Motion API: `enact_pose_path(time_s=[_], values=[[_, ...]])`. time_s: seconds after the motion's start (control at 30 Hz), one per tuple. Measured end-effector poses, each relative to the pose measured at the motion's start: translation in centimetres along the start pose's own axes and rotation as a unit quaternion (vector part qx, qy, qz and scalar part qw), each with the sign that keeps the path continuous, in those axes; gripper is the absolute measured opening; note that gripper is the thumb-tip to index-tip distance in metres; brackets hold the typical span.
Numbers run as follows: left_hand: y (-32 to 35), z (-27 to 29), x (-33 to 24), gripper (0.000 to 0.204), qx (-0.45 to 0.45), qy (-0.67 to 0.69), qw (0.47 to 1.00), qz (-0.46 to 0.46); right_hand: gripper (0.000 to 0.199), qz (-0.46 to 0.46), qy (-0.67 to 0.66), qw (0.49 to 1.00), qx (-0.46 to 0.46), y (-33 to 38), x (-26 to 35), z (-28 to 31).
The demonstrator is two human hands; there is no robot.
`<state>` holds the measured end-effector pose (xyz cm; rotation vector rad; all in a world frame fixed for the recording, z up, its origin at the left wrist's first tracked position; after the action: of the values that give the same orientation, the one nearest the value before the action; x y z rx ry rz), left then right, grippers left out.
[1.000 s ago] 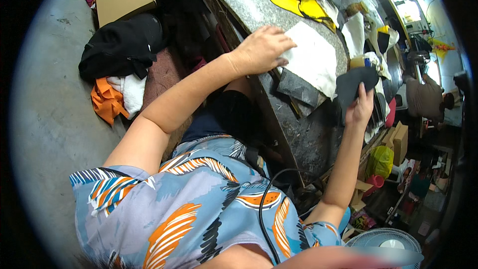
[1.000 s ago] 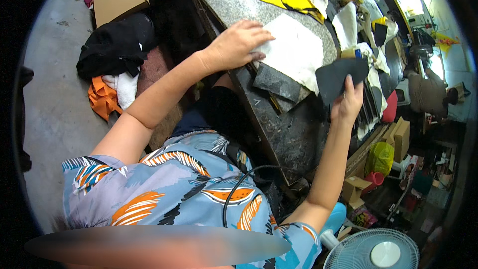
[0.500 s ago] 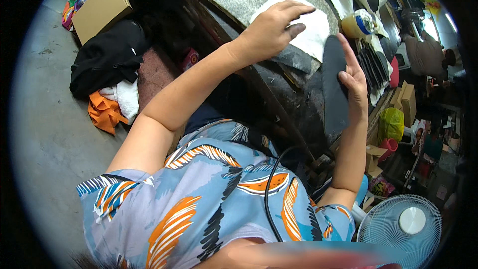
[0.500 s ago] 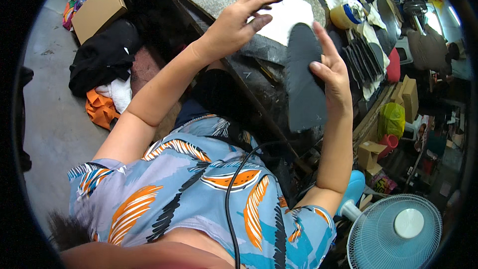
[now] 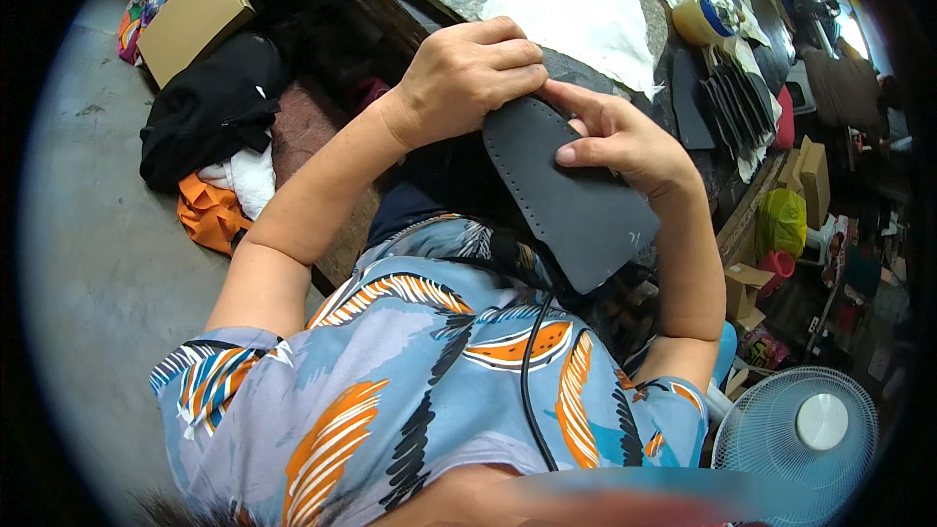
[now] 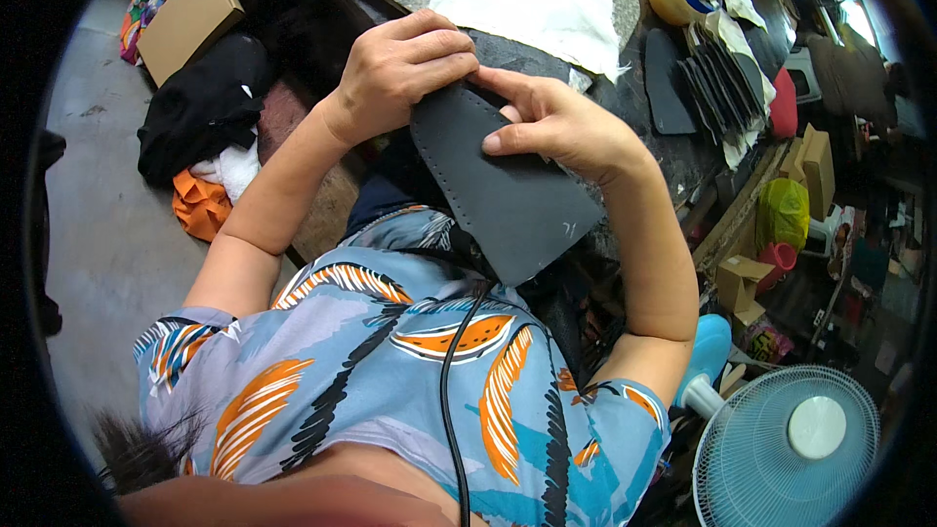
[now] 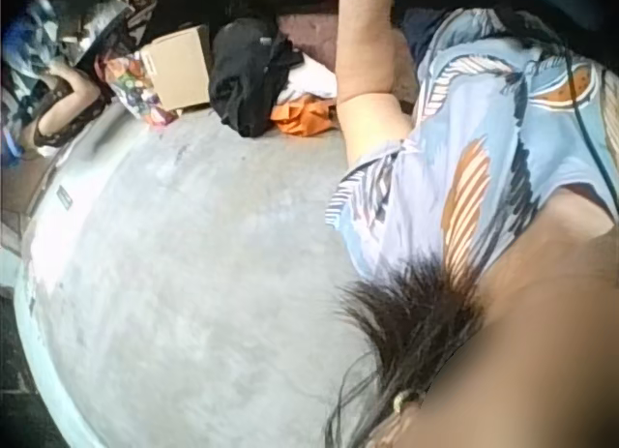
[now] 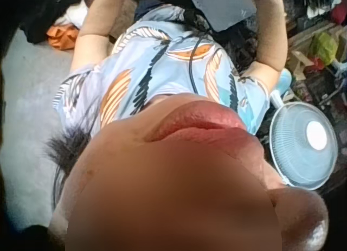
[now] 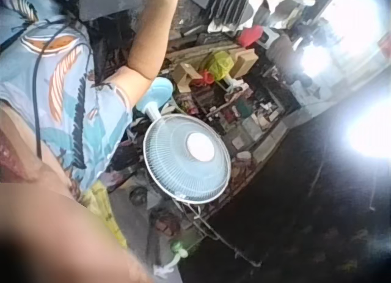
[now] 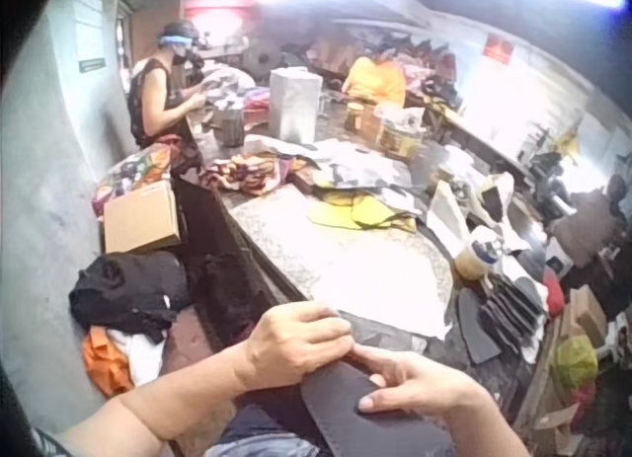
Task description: The person repeatedly places black insole pieces onto white paper templates on a workbench, then adds yellow insole pieces on top, pressing them together. The person handles the pieces one at a time, aligning and stacking them into small piles.
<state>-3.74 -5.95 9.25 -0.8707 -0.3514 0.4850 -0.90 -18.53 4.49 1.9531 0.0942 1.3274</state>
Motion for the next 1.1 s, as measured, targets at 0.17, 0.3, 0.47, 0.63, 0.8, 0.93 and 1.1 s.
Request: enact_pose_path(time_s=[0.17,0.3,0.47,0.63,0.8,0.93,1.1], values=[[1.7,0.5,1.2,0.012,0.009,0.009,0.999,0.051,0.083,0.031,0.068,0.997,-0.007,0.1,0.8,0.1],[5.0,3.4,5.2,0.011,-0.011,-0.039,0.985,0.166,0.073,0.145,0.031,0.981,-0.127,4.8,1.5,5.1],[7.2,4.2,8.8,0.037,0.013,-0.195,0.933,0.302,0.032,0.273,-0.183,0.914,-0.237,7.8,0.0,13.1],[2.3,-1.1,10.2,0.042,0.0,-0.165,0.973,0.163,0.03,0.267,-0.301,0.87,-0.285,4.6,-1.7,15.8],[-0.9,-9.0,18.0,0.034,0.088,-0.074,0.958,0.264,0.031,0.281,-0.233,0.896,-0.254,1.6,1.2,14.2],[-2.3,-12.9,21.6,0.024,0.156,-0.117,0.945,0.262,0.03,0.273,-0.255,0.889,-0.265,0.9,1.5,14.7],[-2.6,-12.8,23.1,0.008,0.188,-0.203,0.949,0.153,0.025,0.296,-0.279,0.861,-0.306,3.4,0.5,17.5]])
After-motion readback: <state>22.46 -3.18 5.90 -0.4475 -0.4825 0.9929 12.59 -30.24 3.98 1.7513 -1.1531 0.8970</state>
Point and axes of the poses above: each hand's wrist, its own y-axis away from the middle knuckle, its own z-axis out of the back of the hand, x = y × z, the point moved 8 cm from there along -y, towards the middle knuckle, and after that the axes turned 13 degrees about -z, right-handed, at the moved point
